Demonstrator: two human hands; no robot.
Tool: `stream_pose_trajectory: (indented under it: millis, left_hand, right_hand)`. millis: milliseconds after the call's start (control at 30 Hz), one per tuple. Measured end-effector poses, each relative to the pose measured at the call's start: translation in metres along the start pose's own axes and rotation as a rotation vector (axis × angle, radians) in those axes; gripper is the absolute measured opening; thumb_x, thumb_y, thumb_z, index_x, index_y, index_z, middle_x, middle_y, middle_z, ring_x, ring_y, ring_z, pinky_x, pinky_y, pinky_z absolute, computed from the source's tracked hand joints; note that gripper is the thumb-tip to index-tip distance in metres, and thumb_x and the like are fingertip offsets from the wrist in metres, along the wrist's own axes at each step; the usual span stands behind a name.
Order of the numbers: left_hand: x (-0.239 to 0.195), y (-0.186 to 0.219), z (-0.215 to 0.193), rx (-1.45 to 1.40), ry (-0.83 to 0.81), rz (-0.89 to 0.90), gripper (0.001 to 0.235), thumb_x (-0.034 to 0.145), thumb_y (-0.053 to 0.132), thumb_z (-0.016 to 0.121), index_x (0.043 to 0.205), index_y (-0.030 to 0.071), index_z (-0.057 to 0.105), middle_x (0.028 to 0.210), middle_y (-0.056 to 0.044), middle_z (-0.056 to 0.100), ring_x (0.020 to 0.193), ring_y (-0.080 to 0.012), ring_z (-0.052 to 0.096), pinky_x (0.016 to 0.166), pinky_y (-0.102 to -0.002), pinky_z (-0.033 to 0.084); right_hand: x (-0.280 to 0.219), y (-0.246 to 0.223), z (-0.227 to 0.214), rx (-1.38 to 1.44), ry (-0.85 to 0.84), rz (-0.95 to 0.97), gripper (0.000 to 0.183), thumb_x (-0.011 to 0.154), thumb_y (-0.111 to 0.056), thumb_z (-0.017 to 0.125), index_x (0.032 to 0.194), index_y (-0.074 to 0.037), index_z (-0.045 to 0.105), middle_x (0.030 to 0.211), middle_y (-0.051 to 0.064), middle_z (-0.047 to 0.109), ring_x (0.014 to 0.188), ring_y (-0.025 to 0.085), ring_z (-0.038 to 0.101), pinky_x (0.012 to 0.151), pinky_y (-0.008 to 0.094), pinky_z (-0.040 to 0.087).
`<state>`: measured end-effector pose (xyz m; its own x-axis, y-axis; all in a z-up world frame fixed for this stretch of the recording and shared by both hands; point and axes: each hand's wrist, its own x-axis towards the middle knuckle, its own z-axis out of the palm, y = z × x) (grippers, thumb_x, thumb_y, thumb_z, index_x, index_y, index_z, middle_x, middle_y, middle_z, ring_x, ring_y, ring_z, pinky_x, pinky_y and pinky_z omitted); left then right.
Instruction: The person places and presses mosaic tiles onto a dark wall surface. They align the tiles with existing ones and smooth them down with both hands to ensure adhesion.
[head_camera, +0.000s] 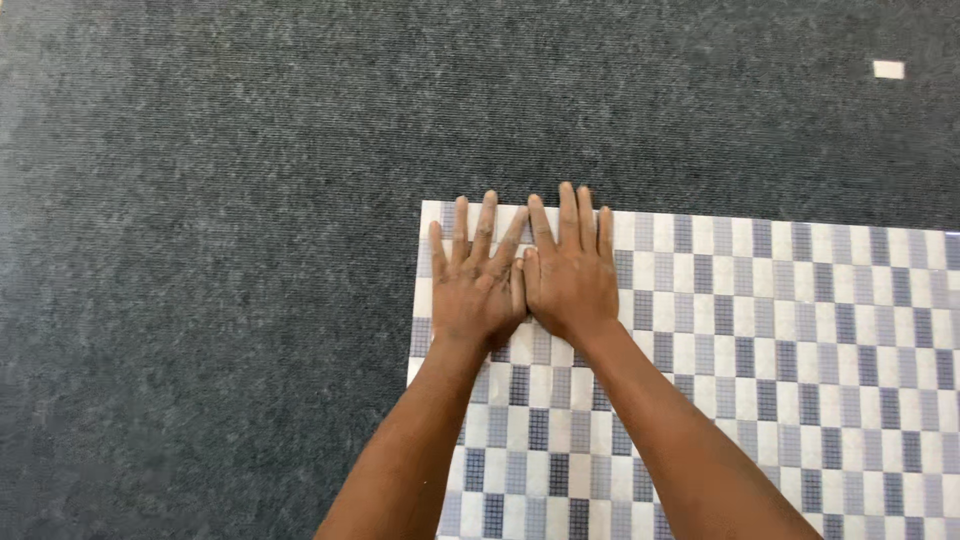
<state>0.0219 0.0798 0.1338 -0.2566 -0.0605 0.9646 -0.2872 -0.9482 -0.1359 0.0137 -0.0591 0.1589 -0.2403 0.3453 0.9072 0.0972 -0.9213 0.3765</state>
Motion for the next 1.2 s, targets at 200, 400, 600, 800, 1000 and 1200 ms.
stream_pose_trajectory:
  millis: [200, 400, 600, 800, 1000, 1200]
  left_hand:
    - [-0.005, 0.015, -0.001, 0.013, 0.011, -0.090, 0.062, 0.100, 0.032, 0.046, 0.162, 0.031, 0.037, 0.170, -0.010, 0.029, 0.157, -0.0406, 0.023, 0.122, -0.066, 0.010]
    - [-0.016, 0.041, -0.013, 0.012, -0.112, -0.153, 0.063, 0.104, 0.034, 0.042, 0.165, 0.026, 0.030, 0.171, -0.016, 0.025, 0.159, -0.0425, 0.012, 0.123, -0.066, 0.002]
    - [-0.035, 0.080, -0.014, 0.004, -0.124, -0.173, 0.061, 0.105, 0.032, 0.040, 0.164, 0.023, 0.031, 0.172, -0.018, 0.020, 0.159, -0.0413, 0.012, 0.124, -0.065, 0.007]
    - [-0.056, 0.110, -0.013, -0.037, -0.171, -0.180, 0.062, 0.108, 0.033, 0.041, 0.166, 0.019, 0.024, 0.172, -0.021, 0.016, 0.159, -0.0418, 0.008, 0.125, -0.064, 0.006]
    - [-0.082, 0.133, -0.021, 0.006, -0.159, -0.183, 0.062, 0.109, 0.032, 0.041, 0.166, 0.014, 0.025, 0.171, -0.021, 0.021, 0.159, -0.0397, 0.012, 0.125, -0.061, 0.004]
    - [-0.105, 0.140, -0.022, 0.018, -0.138, -0.155, 0.062, 0.107, 0.032, 0.046, 0.163, 0.011, 0.031, 0.168, -0.022, 0.027, 0.157, -0.0416, 0.018, 0.124, -0.063, 0.009]
  right_hand:
    - [0.001, 0.002, -0.001, 0.035, -0.030, 0.007, 0.061, 0.104, -0.035, 0.044, 0.161, -0.014, 0.043, 0.164, 0.024, 0.036, 0.155, 0.042, 0.028, 0.125, 0.060, 0.014]
    - [-0.020, 0.013, -0.011, 0.077, -0.071, 0.008, 0.057, 0.107, -0.033, 0.044, 0.162, -0.017, 0.042, 0.167, 0.018, 0.036, 0.156, 0.039, 0.027, 0.125, 0.060, 0.012]
    - [-0.048, 0.034, -0.028, 0.076, -0.151, 0.022, 0.055, 0.109, -0.036, 0.040, 0.162, -0.024, 0.040, 0.171, 0.007, 0.030, 0.158, 0.034, 0.023, 0.126, 0.060, 0.011]
    - [-0.083, 0.047, -0.045, 0.092, -0.176, 0.060, 0.055, 0.109, -0.034, 0.041, 0.162, -0.022, 0.041, 0.170, 0.008, 0.031, 0.157, 0.037, 0.023, 0.126, 0.061, 0.011]
    - [-0.113, 0.049, -0.056, 0.115, -0.156, 0.065, 0.055, 0.109, -0.033, 0.041, 0.163, -0.021, 0.040, 0.171, 0.009, 0.030, 0.158, 0.037, 0.022, 0.125, 0.062, 0.010]
    - [-0.140, 0.048, -0.059, 0.128, -0.137, 0.067, 0.054, 0.108, -0.033, 0.044, 0.160, -0.018, 0.043, 0.170, 0.010, 0.032, 0.156, 0.039, 0.025, 0.125, 0.063, 0.014]
